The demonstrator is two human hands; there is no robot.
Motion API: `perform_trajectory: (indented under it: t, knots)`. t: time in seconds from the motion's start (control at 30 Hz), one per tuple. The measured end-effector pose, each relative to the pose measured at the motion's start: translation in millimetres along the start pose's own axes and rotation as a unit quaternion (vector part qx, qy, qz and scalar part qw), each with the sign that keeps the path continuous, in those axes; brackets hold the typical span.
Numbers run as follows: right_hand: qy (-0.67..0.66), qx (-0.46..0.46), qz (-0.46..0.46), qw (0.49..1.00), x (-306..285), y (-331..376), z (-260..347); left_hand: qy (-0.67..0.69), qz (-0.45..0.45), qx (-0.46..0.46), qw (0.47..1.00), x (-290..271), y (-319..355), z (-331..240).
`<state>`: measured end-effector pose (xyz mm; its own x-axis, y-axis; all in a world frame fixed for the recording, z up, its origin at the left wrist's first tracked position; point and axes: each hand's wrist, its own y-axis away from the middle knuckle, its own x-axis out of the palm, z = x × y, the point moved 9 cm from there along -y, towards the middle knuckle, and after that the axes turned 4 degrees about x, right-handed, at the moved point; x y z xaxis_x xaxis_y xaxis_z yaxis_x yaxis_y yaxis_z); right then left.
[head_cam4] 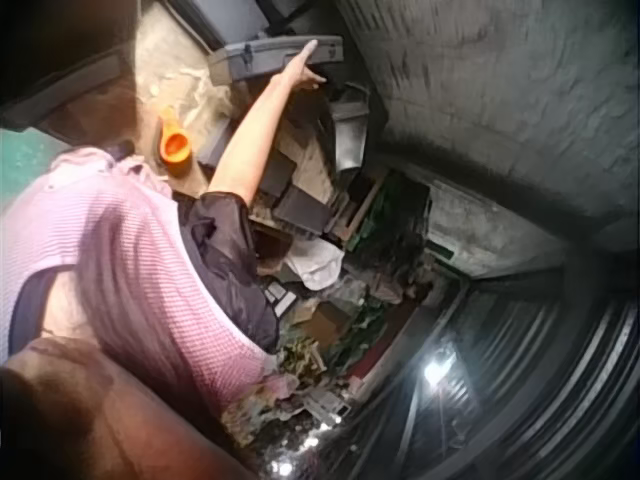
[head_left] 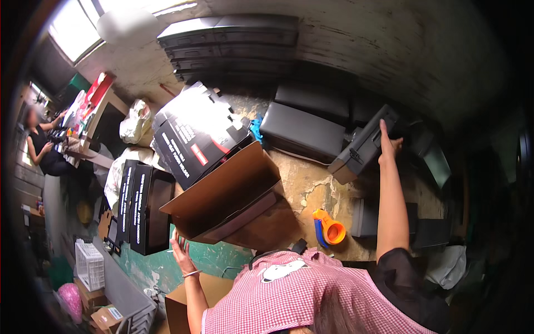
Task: Folding and assembling product boxes for heat fusion welders.
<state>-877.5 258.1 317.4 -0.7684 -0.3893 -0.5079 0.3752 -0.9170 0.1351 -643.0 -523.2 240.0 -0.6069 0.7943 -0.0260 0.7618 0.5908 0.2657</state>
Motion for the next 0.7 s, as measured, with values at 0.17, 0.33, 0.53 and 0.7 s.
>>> perform_trajectory:
  t: [0.17,0.33,0.53,0.7]
  knots:
    - [0.184,-0.108,0.013,0.977,30.5,-0.4,10.8,-0.238,0.008,0.174,0.955,26.1,14.6,-51.0]
    - [0.290,-0.146,0.068,0.943,11.1,34.5,-5.5,-0.278,-0.046,0.208,0.937,17.3,27.2,-59.7]
    - [0.117,-0.276,0.215,0.929,-38.3,52.5,-17.6,-0.252,-0.040,0.197,0.947,23.6,24.9,-69.8]
    - [-0.055,-0.237,0.517,0.821,-83.7,272.0,95.8,-0.282,-0.041,0.232,0.930,21.8,25.3,-72.8]
